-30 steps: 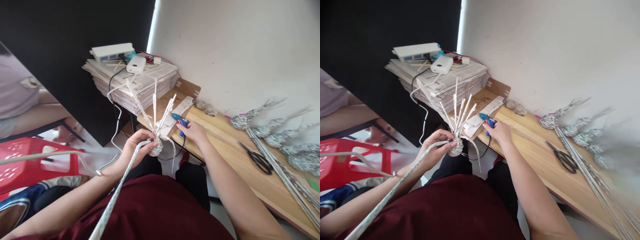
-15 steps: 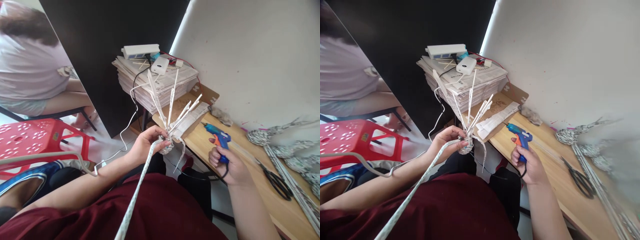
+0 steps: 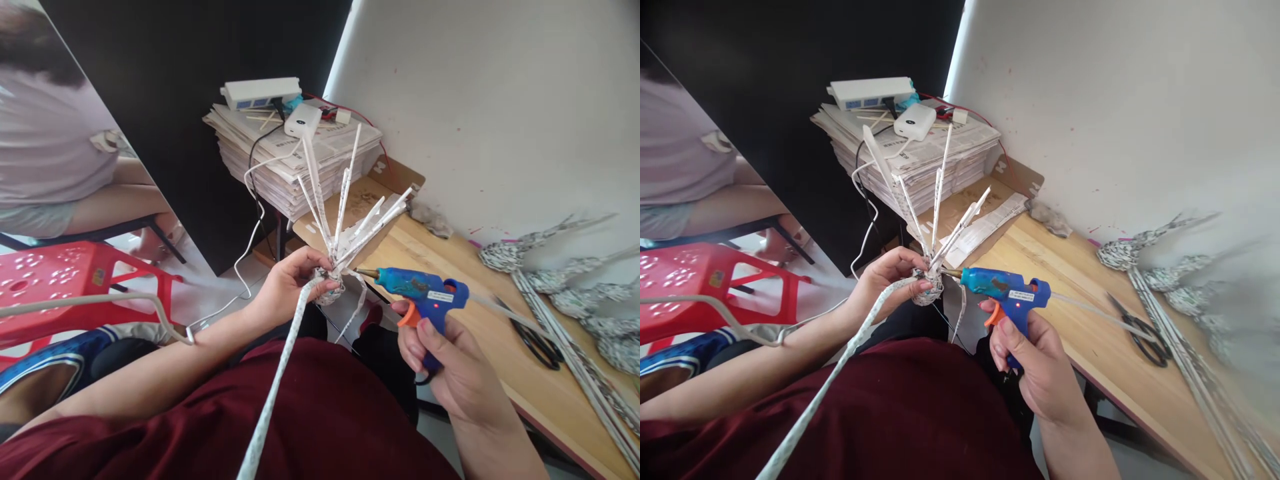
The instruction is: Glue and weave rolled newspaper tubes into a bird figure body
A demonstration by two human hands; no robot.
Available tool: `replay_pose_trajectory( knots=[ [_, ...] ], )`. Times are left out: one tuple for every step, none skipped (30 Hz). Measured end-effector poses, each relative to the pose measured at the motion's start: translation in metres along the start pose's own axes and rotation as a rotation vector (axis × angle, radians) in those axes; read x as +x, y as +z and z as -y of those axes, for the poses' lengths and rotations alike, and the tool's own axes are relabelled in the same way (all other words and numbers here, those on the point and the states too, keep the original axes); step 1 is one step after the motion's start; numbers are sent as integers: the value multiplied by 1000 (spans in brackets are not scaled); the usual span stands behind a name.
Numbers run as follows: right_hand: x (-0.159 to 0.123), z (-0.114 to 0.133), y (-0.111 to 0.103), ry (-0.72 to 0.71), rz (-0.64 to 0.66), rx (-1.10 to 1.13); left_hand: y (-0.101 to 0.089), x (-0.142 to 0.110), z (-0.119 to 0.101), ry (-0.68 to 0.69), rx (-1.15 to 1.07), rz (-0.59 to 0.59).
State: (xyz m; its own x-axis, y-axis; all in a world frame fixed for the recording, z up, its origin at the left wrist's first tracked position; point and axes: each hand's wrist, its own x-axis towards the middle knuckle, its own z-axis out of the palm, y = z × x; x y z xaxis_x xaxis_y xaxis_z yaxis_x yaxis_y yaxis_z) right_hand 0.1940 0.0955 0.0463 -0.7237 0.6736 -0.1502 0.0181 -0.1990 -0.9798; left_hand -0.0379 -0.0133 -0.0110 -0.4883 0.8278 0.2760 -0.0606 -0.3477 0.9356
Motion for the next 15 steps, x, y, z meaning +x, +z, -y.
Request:
replay_pose_trajectory(
  knots=[
    [-1, -3, -1, -31, -21, -38, 1, 0, 0, -10, 4, 4],
    [-3, -5, -2, -60, -43, -86, 2, -1, -1, -20, 6, 8],
    [-4, -7, -4, -83, -59, -137, 2, -1, -1, -28, 5, 12],
    [-5, -9, -6, -101, -63, -184, 3, -1, -2, -33, 3, 16],
    [-5, -11, -7, -113, -56, -225, 4, -1, -2, -37, 3, 20],
    [-6, -11, -8, -121, -43, -260, 4, -1, -2, -36, 5, 21],
    [-7, -11, -9, -124, -30, -296, 4, -1, -2, -35, 10, 22],
    [-8, -11, -8, -128, -23, -337, 4, -1, -2, -33, 15, 22],
    [-8, -9, -7, -133, -27, -387, 4, -1, -2, -33, 19, 23],
    [-9, -8, -5, -145, -42, -442, 4, -1, -3, -34, 20, 25],
    [-10, -6, -3, -163, -64, -501, 4, -1, -3, -35, 19, 29],
    [-10, -4, 0, -183, -84, -558, 3, -2, -4, -35, 15, 33],
    [-11, -2, 3, -208, -103, -612, 3, -2, -4, -36, 9, 36],
    [-11, 0, 5, -235, -117, -663, 3, -2, -5, -38, 3, 38],
    [-11, 1, 7, -261, -121, -714, 3, -2, -6, -42, -1, 39]
  ],
)
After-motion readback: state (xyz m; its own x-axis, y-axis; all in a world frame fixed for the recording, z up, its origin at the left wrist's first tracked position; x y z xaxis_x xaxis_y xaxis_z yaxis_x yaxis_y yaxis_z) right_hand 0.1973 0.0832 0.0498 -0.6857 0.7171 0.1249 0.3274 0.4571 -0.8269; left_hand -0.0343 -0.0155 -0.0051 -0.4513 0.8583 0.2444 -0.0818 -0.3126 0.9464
